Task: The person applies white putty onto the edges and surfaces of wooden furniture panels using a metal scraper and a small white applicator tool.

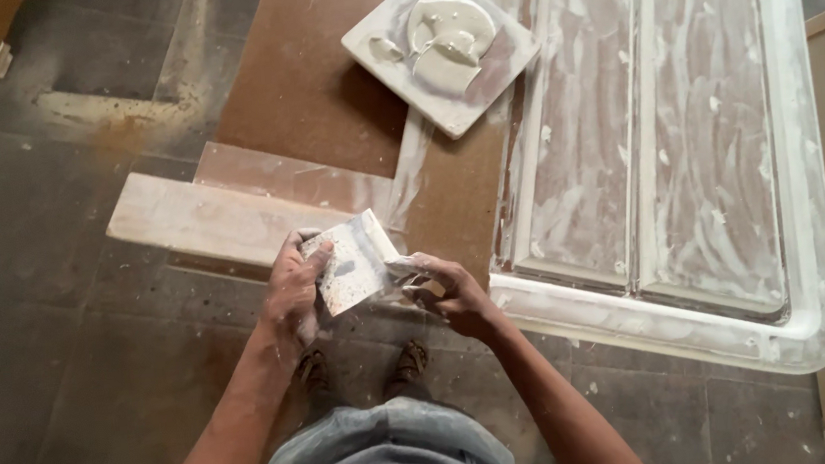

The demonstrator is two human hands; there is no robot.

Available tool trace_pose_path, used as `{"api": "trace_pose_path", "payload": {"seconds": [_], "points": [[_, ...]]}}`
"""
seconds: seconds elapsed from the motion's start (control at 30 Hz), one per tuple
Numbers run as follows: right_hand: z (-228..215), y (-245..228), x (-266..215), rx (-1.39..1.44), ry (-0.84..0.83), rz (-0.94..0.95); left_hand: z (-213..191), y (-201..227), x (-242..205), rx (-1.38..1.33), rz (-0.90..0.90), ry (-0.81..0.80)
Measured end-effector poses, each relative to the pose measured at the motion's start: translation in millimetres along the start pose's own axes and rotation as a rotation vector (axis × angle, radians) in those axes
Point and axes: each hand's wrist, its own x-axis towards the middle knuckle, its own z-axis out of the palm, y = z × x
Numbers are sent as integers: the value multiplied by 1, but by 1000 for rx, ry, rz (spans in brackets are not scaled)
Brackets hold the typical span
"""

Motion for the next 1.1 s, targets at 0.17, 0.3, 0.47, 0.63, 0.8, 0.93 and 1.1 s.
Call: {"api": "trace_pose_path", "payload": {"seconds": [0.17,0.3,0.47,0.63,0.8,0.93,1.1], "points": [[-6,8,-10,18,-130,-236,-3,0,5,-75,-29,175],[1,12,-17,497,-39,134,2,12,-8,-17,98,118],[16,-5,-13,139,48,99,17,1,-20,31,-40,-244],[29,-19,-31,-126,135,121,37,11,-22,5,-104,-162],[6,-22,-49,-504,32,-42,49,33,-30,-55,-75,-115],[-25,-53,-41,-752,418,-242,45,22,-32,82,-36,-206],[-44,-21,-45,-64,162,-43,37,10,-44,246,-14,-404]]}}
